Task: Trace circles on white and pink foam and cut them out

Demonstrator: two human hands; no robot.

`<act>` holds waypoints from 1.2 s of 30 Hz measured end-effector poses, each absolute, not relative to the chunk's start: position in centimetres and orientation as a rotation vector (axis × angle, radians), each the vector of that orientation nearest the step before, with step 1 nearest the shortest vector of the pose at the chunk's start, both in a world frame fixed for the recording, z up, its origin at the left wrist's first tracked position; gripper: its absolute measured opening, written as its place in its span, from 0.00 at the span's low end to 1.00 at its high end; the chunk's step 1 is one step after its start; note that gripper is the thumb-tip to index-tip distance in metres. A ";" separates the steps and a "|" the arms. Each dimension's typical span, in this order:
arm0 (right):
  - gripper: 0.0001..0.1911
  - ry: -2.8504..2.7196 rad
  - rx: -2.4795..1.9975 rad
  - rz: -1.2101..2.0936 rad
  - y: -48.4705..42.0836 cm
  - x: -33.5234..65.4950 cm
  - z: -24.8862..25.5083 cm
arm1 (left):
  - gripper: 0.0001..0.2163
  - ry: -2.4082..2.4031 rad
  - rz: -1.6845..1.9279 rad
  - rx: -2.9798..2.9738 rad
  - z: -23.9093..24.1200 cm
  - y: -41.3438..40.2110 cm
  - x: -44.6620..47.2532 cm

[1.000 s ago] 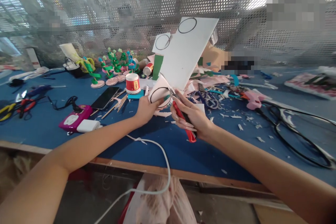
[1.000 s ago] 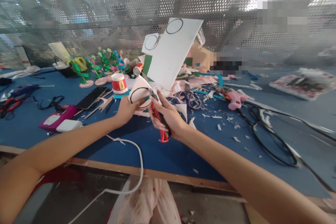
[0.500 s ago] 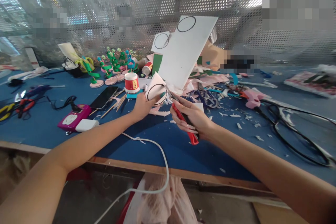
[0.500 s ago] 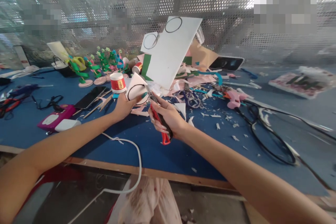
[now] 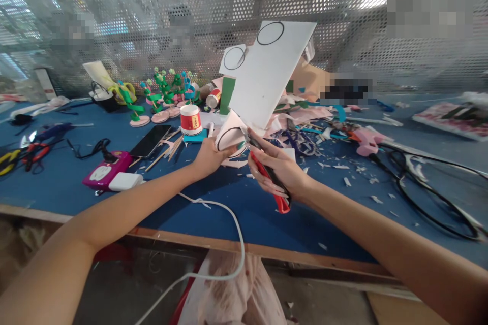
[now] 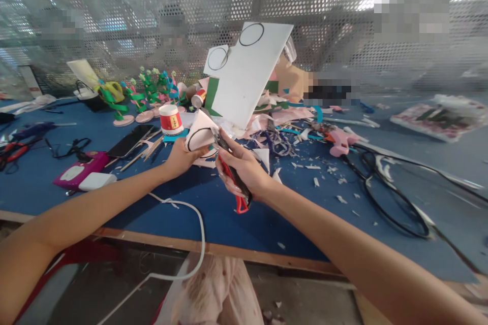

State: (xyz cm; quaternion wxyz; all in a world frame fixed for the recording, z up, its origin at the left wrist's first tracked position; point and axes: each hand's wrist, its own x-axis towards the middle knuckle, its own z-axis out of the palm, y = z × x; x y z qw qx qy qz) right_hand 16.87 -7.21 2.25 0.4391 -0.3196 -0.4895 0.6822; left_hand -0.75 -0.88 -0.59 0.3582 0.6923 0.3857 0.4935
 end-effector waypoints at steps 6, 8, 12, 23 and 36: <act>0.50 -1.211 -0.772 1.701 -7.3 16.9 2.4 | 0.15 0.971 1.169 1.830 -0.6 -1.3 -0.8; 0.51 -1.211 -0.770 1.709 -7.4 16.9 2.5 | 0.15 0.958 1.155 1.818 -0.7 -1.6 -0.6; 0.50 -1.227 -0.766 1.701 -7.2 16.9 2.6 | 0.15 0.959 1.163 1.760 -0.9 -1.7 -0.2; 0.47 -1.235 -0.768 1.668 -7.1 16.6 2.9 | 0.14 1.014 1.318 1.529 -0.8 -0.4 0.1; 0.46 -1.217 -0.832 1.694 -7.1 16.4 2.4 | 0.17 0.939 1.261 1.226 -1.0 -0.5 0.0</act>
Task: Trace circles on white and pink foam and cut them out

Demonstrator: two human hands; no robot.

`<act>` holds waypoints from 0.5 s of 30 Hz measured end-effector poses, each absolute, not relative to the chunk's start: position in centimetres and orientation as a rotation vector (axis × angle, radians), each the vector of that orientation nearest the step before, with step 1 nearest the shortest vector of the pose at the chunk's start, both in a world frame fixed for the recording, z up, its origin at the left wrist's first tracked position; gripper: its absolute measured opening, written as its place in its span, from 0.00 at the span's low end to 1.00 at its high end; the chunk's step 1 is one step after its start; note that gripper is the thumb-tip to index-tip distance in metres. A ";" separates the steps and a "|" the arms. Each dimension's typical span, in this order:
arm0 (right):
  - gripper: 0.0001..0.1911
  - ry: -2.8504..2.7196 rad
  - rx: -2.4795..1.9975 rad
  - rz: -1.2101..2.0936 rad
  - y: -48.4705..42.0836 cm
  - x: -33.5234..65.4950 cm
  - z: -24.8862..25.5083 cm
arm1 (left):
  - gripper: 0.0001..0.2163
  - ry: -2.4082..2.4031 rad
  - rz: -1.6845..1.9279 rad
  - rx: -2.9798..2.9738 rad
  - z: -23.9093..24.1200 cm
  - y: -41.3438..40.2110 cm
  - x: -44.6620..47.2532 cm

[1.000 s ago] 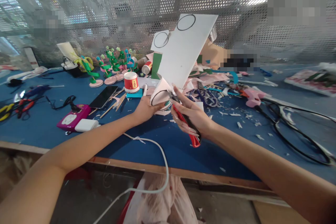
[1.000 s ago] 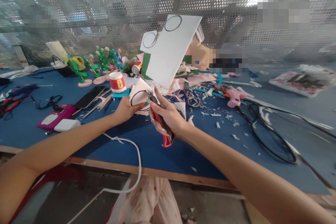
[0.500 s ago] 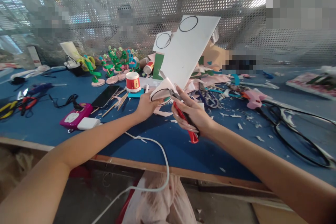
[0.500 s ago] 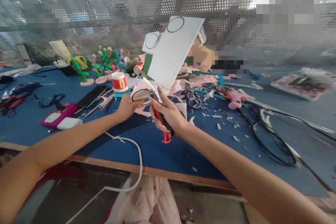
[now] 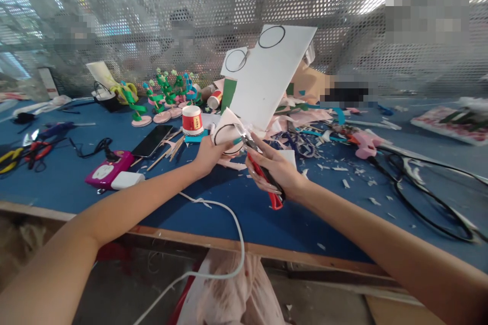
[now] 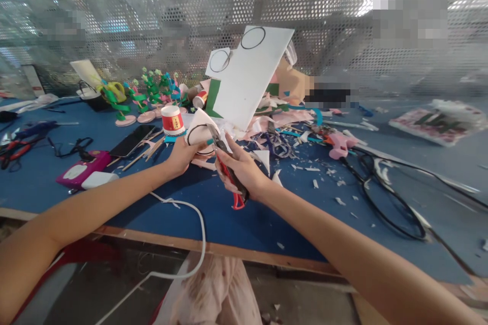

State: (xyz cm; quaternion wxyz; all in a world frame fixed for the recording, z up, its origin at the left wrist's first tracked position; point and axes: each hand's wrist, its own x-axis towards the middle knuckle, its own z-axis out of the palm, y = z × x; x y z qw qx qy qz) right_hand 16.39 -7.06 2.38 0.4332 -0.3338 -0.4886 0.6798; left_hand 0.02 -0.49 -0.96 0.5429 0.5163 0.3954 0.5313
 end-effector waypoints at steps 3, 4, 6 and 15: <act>0.45 -1.236 -0.827 1.696 -7.2 16.4 2.3 | 0.19 0.952 1.318 1.283 -1.3 0.1 -0.4; 0.44 -1.240 -0.831 1.698 -7.2 16.5 2.4 | 0.20 0.966 1.344 1.304 -1.4 0.4 -0.5; 0.44 -1.241 -0.839 1.699 -7.3 16.5 2.4 | 0.19 1.008 1.380 1.360 -1.5 0.7 -0.8; 0.46 -1.275 -0.842 1.674 -7.5 16.5 2.1 | 0.09 1.301 1.363 1.834 -0.5 -0.1 -1.3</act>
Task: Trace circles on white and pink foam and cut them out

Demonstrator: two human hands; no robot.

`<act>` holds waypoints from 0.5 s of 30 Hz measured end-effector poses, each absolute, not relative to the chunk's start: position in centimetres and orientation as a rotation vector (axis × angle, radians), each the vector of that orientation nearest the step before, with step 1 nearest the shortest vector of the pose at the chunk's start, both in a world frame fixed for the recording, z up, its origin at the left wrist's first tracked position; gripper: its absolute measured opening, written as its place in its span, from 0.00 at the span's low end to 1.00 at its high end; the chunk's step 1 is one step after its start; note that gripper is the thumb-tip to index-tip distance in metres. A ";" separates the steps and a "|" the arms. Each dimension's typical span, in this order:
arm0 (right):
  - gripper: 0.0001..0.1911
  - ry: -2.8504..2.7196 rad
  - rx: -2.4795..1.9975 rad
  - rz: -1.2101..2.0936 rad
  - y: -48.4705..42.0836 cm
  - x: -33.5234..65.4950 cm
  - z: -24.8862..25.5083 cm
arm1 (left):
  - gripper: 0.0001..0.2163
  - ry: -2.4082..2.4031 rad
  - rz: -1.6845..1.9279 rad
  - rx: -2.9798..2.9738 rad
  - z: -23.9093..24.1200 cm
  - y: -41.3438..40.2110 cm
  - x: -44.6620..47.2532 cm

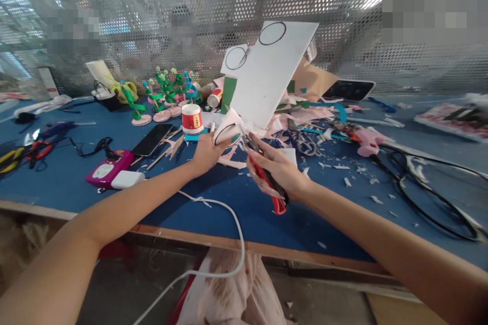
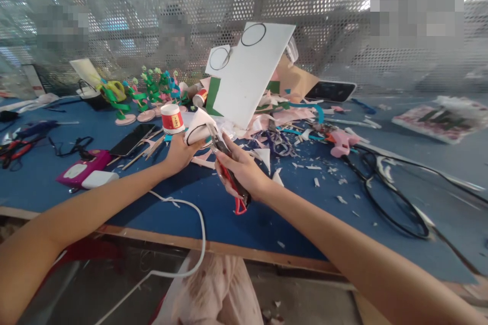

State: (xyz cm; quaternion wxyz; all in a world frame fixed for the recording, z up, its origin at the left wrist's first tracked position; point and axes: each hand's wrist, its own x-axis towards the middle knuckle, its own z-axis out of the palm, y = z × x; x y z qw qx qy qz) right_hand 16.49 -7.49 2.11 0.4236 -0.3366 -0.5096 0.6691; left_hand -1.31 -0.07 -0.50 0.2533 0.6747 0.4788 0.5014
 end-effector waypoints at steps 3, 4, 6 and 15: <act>0.46 -1.266 -0.838 1.667 -7.7 16.4 2.2 | 0.08 1.278 1.345 1.893 -0.5 -0.4 -1.2; 0.46 -1.263 -0.838 1.664 -7.7 16.4 2.2 | 0.08 1.266 1.349 1.907 -0.5 -0.4 -1.1; 0.45 -1.259 -0.837 1.664 -7.8 16.3 2.2 | 0.07 1.245 1.355 1.918 -0.6 -0.5 -0.9; 0.48 -1.275 -0.826 1.648 -7.6 16.5 2.1 | 0.09 1.140 1.311 1.976 -0.9 -0.8 -0.7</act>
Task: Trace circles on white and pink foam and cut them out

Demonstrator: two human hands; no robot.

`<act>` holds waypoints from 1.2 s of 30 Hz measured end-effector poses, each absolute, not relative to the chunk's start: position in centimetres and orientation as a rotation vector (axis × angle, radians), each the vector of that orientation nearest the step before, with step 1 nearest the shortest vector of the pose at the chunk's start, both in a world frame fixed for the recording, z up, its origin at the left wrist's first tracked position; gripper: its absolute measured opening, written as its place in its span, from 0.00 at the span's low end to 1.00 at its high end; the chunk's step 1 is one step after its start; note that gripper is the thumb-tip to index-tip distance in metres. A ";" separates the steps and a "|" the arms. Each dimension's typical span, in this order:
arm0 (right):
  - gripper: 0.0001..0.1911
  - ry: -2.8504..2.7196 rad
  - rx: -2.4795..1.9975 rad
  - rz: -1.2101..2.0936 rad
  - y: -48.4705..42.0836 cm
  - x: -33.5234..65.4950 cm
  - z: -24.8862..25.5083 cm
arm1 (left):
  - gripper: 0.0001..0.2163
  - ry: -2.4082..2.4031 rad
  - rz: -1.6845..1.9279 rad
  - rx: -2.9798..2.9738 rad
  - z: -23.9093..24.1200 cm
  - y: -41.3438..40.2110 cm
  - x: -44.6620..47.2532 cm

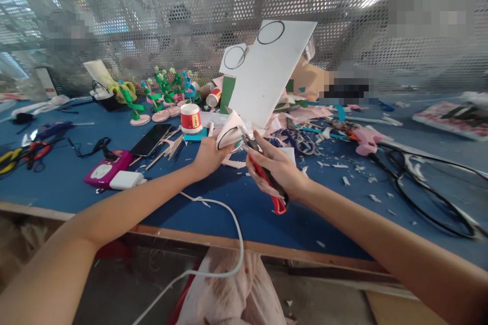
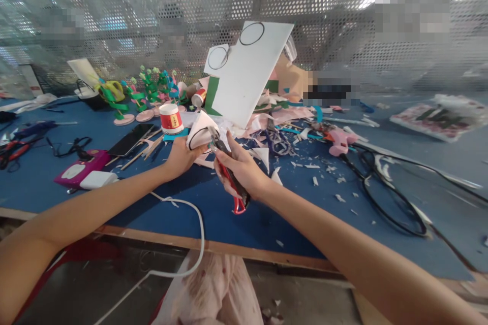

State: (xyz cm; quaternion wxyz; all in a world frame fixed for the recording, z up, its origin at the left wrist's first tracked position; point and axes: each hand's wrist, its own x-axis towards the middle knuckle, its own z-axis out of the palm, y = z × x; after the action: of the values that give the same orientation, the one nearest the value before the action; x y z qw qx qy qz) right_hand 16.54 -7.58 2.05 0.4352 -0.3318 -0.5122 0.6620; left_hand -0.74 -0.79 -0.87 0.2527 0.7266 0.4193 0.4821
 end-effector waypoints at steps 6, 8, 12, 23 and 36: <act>0.48 -1.264 -0.793 1.656 -7.3 16.6 2.2 | 0.11 1.070 1.186 2.007 -0.9 -1.5 -0.6; 0.49 -1.257 -0.795 1.660 -7.2 16.6 2.5 | 0.10 1.083 1.179 1.941 -0.8 -1.8 -0.4; 0.49 -1.233 -0.818 1.640 -7.1 16.3 2.8 | 0.11 1.041 1.162 1.591 -0.4 -1.7 0.2; 0.45 -1.236 -0.878 1.667 -7.3 16.2 2.8 | 0.09 1.089 1.226 1.451 -0.6 -0.1 -0.1; 0.47 -1.259 -0.846 1.621 -7.3 16.1 3.1 | 0.10 0.920 1.187 1.778 0.1 -2.0 0.8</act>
State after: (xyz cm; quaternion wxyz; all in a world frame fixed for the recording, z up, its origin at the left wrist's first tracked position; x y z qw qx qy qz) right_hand 16.09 -7.30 3.11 0.4448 -0.3412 -0.5079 0.6541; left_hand 0.78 -1.98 0.08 0.3960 0.7015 0.3630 0.4684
